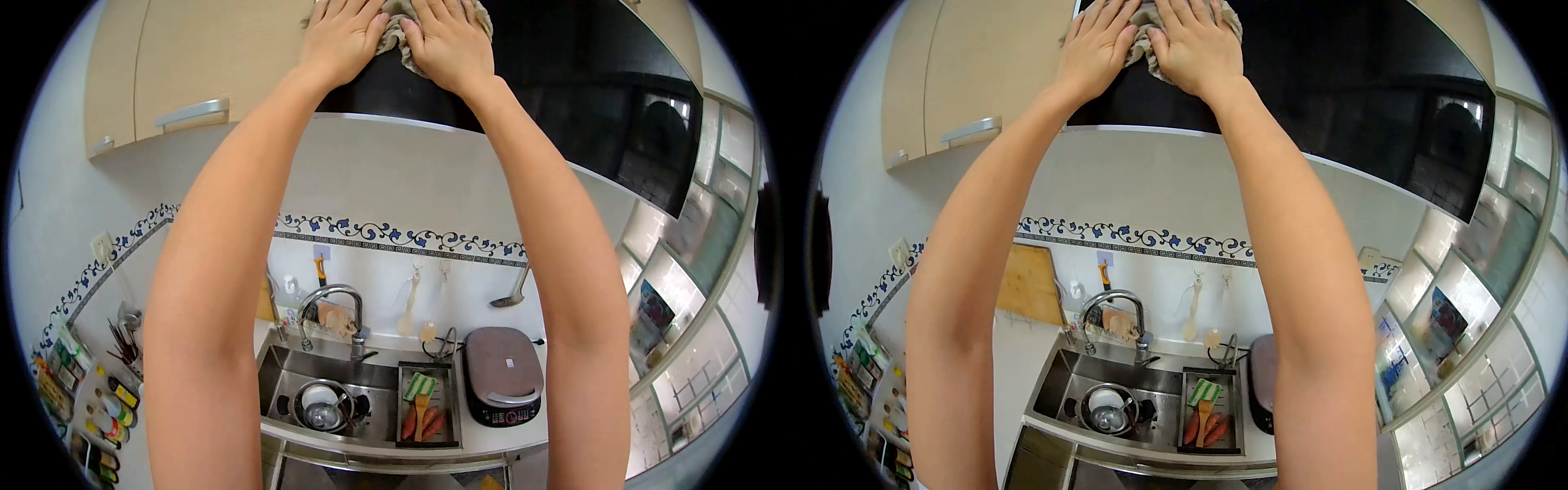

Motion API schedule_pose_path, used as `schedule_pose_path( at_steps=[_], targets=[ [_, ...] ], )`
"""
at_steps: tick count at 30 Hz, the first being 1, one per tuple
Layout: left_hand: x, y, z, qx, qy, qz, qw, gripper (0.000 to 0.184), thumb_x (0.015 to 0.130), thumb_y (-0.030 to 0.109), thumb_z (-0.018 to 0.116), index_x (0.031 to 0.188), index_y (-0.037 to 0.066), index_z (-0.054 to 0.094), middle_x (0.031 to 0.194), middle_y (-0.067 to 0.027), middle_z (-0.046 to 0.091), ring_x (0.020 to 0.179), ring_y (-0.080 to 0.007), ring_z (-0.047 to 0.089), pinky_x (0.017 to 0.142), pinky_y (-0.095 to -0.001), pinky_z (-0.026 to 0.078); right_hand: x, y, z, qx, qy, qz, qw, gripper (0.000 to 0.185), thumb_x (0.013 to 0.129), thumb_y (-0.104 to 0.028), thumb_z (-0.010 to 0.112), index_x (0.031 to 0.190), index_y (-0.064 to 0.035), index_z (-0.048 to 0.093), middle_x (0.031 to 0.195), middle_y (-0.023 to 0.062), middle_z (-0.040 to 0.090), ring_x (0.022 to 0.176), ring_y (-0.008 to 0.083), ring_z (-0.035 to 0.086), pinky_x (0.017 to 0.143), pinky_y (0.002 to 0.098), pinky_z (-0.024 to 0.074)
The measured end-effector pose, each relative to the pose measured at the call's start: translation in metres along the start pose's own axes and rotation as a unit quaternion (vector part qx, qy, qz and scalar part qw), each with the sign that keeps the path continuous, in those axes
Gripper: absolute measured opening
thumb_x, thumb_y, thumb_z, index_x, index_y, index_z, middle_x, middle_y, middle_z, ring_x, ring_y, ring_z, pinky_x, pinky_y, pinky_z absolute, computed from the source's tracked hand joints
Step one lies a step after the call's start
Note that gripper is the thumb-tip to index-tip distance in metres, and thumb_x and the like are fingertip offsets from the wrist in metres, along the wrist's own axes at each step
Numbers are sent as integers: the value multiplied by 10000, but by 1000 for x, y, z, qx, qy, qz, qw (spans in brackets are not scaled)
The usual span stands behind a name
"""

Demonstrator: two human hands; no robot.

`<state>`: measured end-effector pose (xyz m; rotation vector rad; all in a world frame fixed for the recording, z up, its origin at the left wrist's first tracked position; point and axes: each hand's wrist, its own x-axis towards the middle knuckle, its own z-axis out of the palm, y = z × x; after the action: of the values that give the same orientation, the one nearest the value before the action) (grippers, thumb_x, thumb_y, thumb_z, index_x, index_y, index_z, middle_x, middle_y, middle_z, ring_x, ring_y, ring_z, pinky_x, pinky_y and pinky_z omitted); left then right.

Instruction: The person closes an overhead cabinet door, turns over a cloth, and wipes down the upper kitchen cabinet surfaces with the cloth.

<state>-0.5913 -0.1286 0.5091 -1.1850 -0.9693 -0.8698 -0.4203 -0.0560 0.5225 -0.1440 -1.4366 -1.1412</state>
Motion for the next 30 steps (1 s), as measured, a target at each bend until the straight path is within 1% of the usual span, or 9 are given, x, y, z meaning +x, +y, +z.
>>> schedule_pose_path(
  at_steps=[5, 12, 15, 17, 19, 20, 29, 30],
  targets=[
    [-16, 5, -5, 9, -10, 10, 1000, 533, 1029, 325, 390, 1492, 62, 404, 1571, -137, 345, 1464, -308, 282, 1181, -448, 231, -12, -10, -10, -5, -9, -6, 1000, 561, 972, -354, 475, 1442, -48, 462, 1499, 133, 465, 1386, 300, 432, 1148, 447, 301],
    [-34, 11, -11, -5, -5, 19, 1000, 538, 1018, 320, 418, 1485, 55, 410, 1558, -146, 365, 1452, -318, 304, 1176, -449, 240, -26, -20, -19, 6, -34, -2, 999, 573, 970, -364, 473, 1445, -45, 455, 1506, 121, 454, 1395, 294, 414, 1149, 459, 296],
    [-41, 8, -6, -15, -4, 24, 1000, 554, 1013, 360, 428, 1486, 70, 416, 1559, -138, 369, 1452, -323, 306, 1175, -470, 238, -30, -21, -19, 12, -38, -7, 999, 570, 970, -363, 472, 1445, -47, 455, 1507, 124, 452, 1393, 293, 417, 1148, 460, 296],
    [-46, 4, 4, -29, 35, 39, 998, 507, 1055, 371, 350, 1537, 214, 359, 1611, -16, 300, 1482, -250, 264, 1193, -457, 195, -35, -23, -17, 22, -41, -7, 999, 567, 973, -344, 473, 1451, -41, 443, 1514, 133, 438, 1392, 311, 409, 1144, 475, 298],
    [-50, 7, 2, -22, 27, 35, 999, 506, 1050, 364, 368, 1531, 205, 371, 1607, -22, 306, 1477, -259, 271, 1189, -459, 200, -43, -23, -9, 37, -2, 1, 999, 553, 992, -398, 480, 1479, -138, 444, 1534, 37, 434, 1412, 242, 403, 1170, 459, 290],
    [-51, 8, 1, -13, 19, 30, 999, 506, 1045, 356, 385, 1525, 196, 383, 1604, -28, 312, 1472, -268, 277, 1185, -461, 204, -46, -23, -6, 48, 6, 5, 999, 549, 974, -389, 513, 1467, -152, 464, 1525, 18, 445, 1401, 230, 416, 1162, 455, 309],
    [-60, 14, -3, -18, 7, 30, 999, 535, 1038, 389, 421, 1531, 188, 371, 1608, -41, 304, 1475, -282, 258, 1185, -451, 199, -54, -26, -14, 21, -6, 0, 1000, 538, 976, -401, 514, 1453, -152, 482, 1526, 15, 445, 1406, 214, 408, 1166, 434, 298],
    [-61, 14, -3, -19, 7, 32, 999, 535, 1038, 389, 421, 1531, 188, 371, 1608, -41, 304, 1475, -282, 258, 1185, -451, 199, -54, -26, -16, 14, -22, -7, 1000, 536, 981, -403, 508, 1453, -149, 482, 1526, 13, 446, 1408, 213, 405, 1168, 433, 293]
  ],
)
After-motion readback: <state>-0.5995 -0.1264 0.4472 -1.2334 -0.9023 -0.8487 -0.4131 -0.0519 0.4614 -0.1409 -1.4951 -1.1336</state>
